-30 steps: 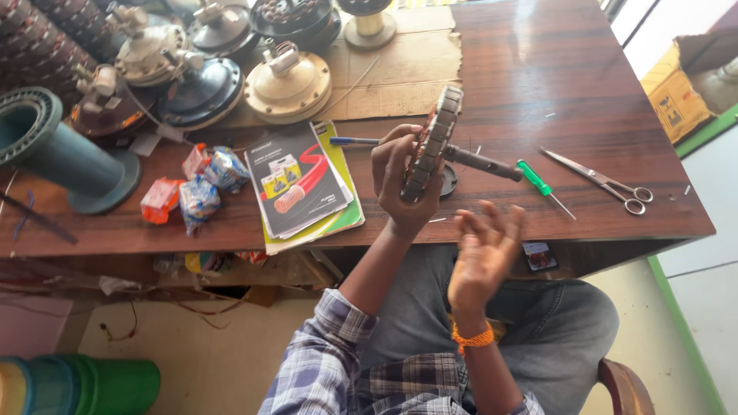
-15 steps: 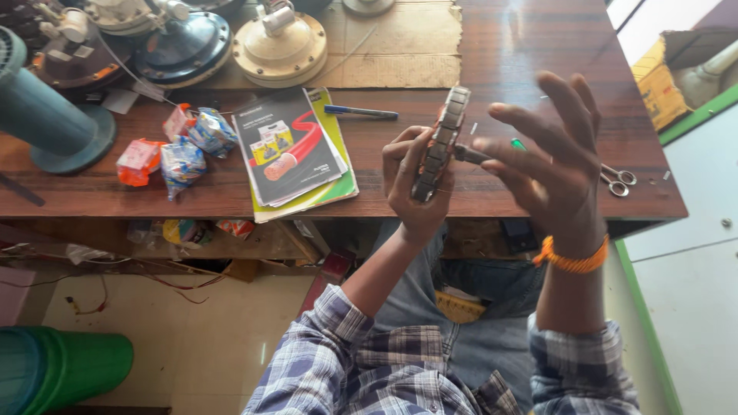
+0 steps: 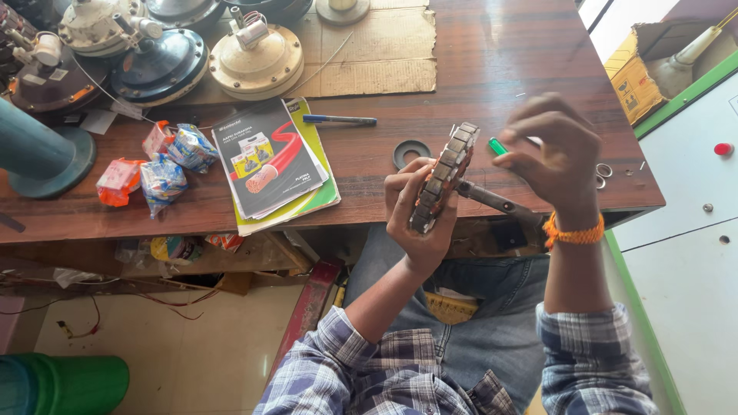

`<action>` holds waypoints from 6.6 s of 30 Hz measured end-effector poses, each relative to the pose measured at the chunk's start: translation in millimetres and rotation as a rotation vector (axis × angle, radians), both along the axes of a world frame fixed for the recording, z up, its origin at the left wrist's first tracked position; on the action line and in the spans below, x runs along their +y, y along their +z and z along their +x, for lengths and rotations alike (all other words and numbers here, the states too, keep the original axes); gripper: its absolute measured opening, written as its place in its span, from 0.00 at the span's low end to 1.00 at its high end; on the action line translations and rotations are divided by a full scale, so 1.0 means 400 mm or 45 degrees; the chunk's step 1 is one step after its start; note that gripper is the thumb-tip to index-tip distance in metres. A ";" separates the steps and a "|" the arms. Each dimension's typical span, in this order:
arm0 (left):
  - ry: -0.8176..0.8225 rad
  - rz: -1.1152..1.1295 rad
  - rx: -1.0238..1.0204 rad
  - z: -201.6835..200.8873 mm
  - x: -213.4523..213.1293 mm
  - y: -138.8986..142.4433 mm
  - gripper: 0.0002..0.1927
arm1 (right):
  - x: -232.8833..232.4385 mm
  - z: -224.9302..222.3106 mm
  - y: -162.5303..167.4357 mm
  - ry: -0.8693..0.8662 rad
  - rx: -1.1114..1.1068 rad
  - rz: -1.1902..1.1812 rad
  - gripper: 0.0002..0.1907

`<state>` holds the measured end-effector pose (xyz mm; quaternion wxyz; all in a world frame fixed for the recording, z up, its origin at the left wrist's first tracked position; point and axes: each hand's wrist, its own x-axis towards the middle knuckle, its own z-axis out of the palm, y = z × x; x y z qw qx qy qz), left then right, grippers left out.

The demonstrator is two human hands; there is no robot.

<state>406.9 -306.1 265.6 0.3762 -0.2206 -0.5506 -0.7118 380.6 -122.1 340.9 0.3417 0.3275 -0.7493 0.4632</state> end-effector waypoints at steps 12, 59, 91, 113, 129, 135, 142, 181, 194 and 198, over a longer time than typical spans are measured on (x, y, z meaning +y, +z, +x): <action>0.027 -0.021 -0.005 0.035 0.045 -0.016 0.25 | 0.023 0.099 0.071 0.063 -0.120 0.344 0.12; -0.165 -0.093 0.124 0.013 -0.091 -0.056 0.35 | -0.102 0.129 -0.080 -0.321 -0.341 0.429 0.11; -0.023 -0.202 -0.179 -0.032 -0.143 -0.046 0.28 | -0.205 0.203 -0.049 -0.570 -1.013 0.369 0.07; -0.188 -0.784 0.306 -0.248 -0.093 0.074 0.34 | -0.175 0.298 -0.379 0.850 -1.452 0.468 0.13; -0.601 -1.152 0.145 -0.481 -0.075 0.005 0.29 | -0.135 0.224 -0.523 0.660 -1.690 0.425 0.14; -0.833 -1.263 0.142 -0.587 -0.112 0.026 0.32 | -0.128 0.145 -0.506 0.644 -1.687 0.304 0.12; -0.665 -1.277 0.101 -0.590 -0.153 -0.002 0.39 | -0.178 0.065 -0.351 -0.194 -1.103 -0.253 0.04; -0.473 -1.066 0.253 -0.497 -0.170 -0.072 0.26 | -0.135 -0.101 -0.341 -0.655 -0.487 -0.461 0.07; -0.439 -1.050 0.262 -0.499 -0.180 -0.062 0.23 | -0.088 -0.247 -0.151 -0.504 -0.391 0.113 0.04; -0.464 -1.014 0.240 -0.502 -0.177 -0.065 0.23 | -0.080 -0.303 -0.124 -0.482 -0.301 0.292 0.05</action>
